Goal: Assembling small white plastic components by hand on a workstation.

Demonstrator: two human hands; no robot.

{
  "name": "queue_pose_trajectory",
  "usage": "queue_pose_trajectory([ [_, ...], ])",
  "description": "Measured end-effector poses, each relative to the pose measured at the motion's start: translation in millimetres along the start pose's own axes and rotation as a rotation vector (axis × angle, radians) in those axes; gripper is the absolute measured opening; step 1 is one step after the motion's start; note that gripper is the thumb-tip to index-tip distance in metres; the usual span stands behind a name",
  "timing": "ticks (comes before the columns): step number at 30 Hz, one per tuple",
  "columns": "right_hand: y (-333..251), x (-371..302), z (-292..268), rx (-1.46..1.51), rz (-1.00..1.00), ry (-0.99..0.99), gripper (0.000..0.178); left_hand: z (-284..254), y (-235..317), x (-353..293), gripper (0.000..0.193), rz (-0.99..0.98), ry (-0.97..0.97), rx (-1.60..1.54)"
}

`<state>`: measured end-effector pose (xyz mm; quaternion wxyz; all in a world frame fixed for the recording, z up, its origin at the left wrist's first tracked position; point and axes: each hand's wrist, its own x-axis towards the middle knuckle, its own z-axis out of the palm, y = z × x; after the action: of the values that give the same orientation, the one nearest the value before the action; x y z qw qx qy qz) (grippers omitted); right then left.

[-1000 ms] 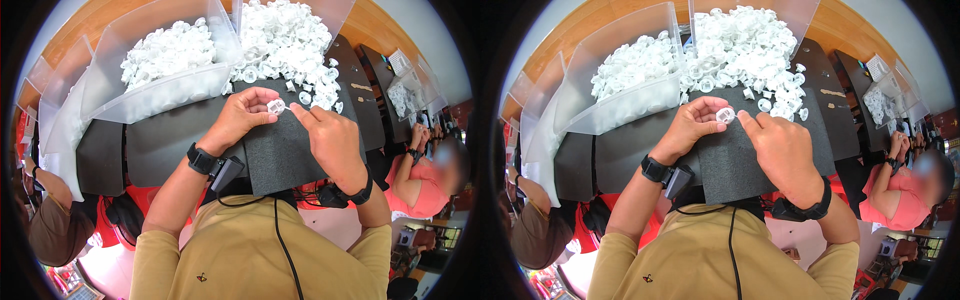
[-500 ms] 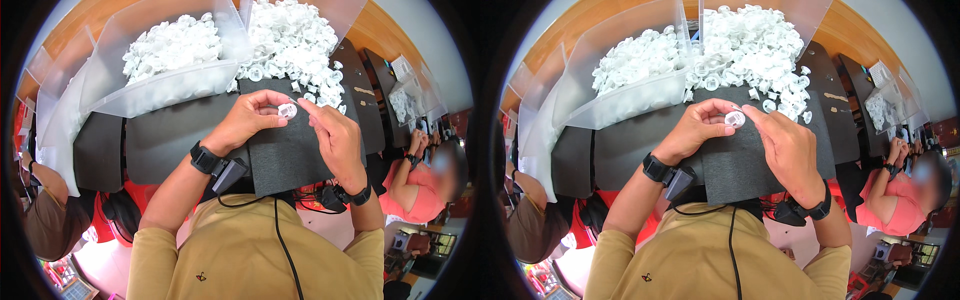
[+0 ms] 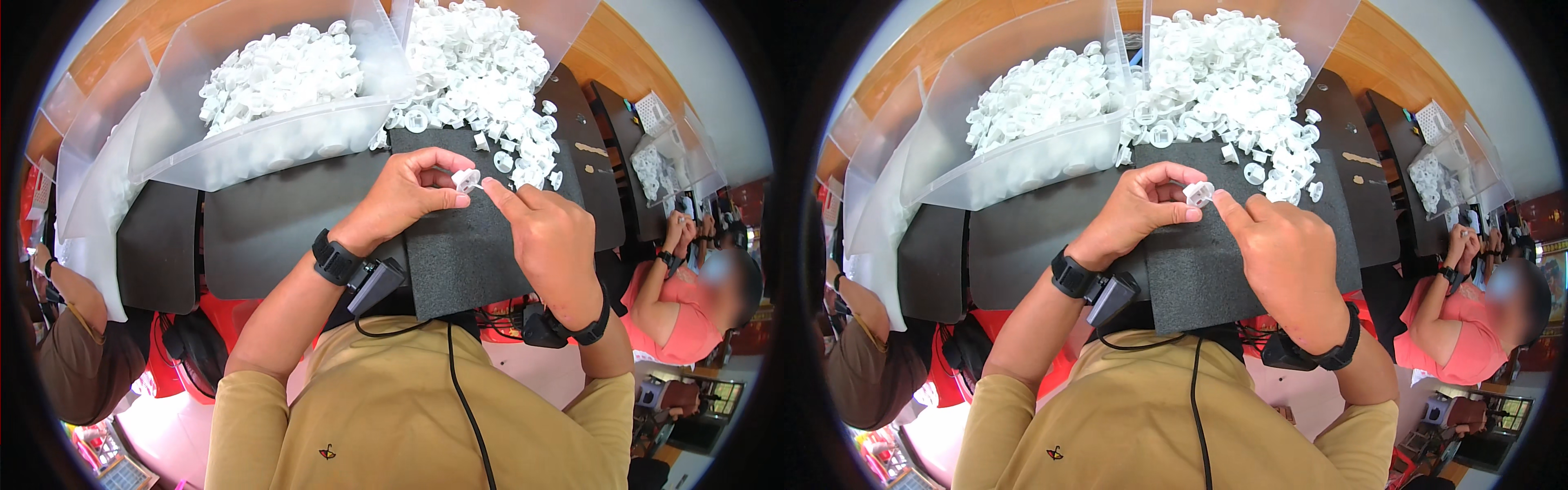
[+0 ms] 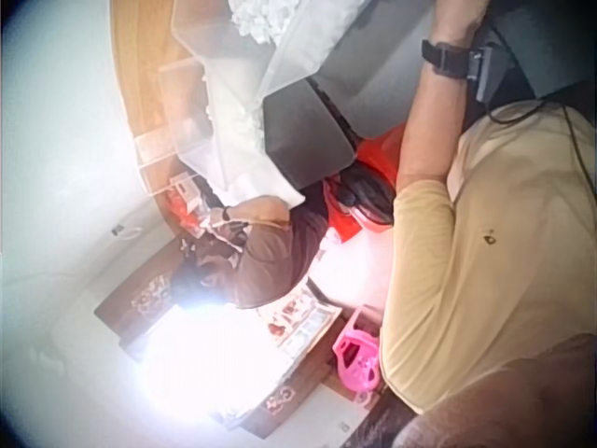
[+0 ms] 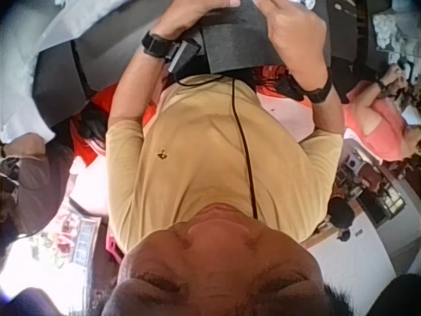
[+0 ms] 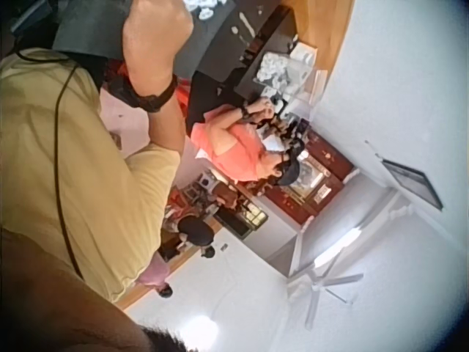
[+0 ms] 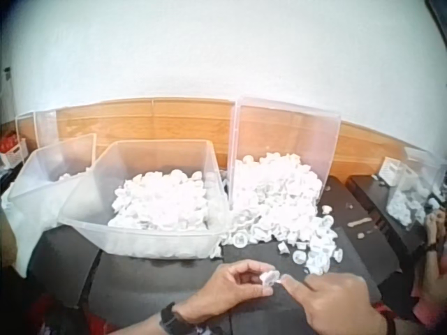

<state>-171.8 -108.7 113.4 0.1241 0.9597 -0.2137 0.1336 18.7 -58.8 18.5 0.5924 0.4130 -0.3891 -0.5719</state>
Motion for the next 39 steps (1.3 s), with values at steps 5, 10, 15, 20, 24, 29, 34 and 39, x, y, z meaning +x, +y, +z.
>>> queue_pose_trajectory([
  [5, -4, 2, 4, -0.005, -0.005, -0.022, 0.036, 0, 1, -1, 0.035, 0.02, 0.009, 0.084],
  [10, -7, 1, 6, -0.033, -0.007, -0.059, 0.035, 1, -3, 0, 0.034, 0.05, 0.032, 0.093],
  [15, -8, -1, 11, -0.045, -0.022, -0.091, 0.032, 4, -1, -3, 0.033, 0.018, 0.077, 0.144],
  [20, 13, -1, 15, 0.175, 0.031, -0.163, 0.028, 5, 6, -2, 0.035, -0.001, 0.044, 0.139],
  [24, 20, 0, 14, 0.599, 0.173, -0.036, 0.032, 0, -2, 2, 0.044, 0.117, 0.069, 0.036],
  [29, 17, 11, 41, 0.933, 0.228, 0.101, 0.033, 2, -3, 1, 0.052, 0.08, -0.06, -0.094],
  [34, 36, 30, 36, 1.264, 0.379, -0.331, 0.023, 3, -1, 1, 0.055, 0.036, -0.096, -0.093],
  [39, 50, 105, -5, 1.22, 0.267, -0.187, 0.024, 4, -4, 1, 0.06, 0.005, -0.16, 0.067],
])
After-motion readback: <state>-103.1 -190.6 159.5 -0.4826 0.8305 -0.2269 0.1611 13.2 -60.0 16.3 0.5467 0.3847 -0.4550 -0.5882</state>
